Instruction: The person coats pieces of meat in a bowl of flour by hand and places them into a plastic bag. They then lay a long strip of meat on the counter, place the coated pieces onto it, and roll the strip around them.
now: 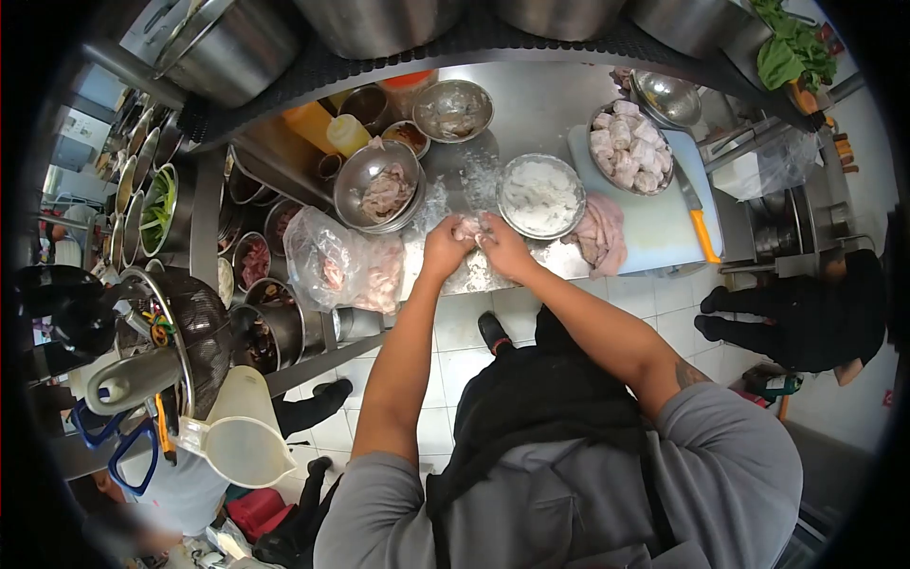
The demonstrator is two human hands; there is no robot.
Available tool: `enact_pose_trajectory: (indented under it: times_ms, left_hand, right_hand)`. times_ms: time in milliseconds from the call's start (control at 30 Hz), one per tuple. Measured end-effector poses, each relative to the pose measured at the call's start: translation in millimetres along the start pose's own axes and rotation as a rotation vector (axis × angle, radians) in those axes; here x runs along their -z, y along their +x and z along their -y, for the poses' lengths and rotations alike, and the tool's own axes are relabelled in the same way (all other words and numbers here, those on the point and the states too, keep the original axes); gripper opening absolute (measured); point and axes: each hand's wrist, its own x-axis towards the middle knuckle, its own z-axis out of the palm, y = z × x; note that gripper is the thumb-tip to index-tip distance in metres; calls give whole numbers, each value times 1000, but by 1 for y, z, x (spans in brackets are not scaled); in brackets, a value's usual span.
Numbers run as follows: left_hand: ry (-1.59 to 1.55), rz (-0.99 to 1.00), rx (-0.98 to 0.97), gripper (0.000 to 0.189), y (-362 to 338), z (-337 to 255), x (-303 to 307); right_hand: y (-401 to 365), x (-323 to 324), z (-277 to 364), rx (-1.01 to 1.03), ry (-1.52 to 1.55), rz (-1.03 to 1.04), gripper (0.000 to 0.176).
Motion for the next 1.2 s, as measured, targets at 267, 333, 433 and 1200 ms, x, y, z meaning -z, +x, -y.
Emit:
enact_pose_trajectory:
  times_ms: [267, 333, 433, 1200]
  left_hand:
    - [-1044, 64, 243, 39, -59, -65, 16]
    - [-886, 65, 171, 41, -65, -82, 20]
    - [-740, 74, 131, 39, -73, -106, 31]
    - [-561, -225, 220, 34, -52, -129, -53]
  right_hand:
    - [-17, 48, 44, -198, 601, 223, 28]
    - [-15, 62, 59, -149, 618, 268, 22]
    - [-8, 87, 85, -43, 413, 345, 20]
    - [32, 149, 40, 164, 165, 609, 38]
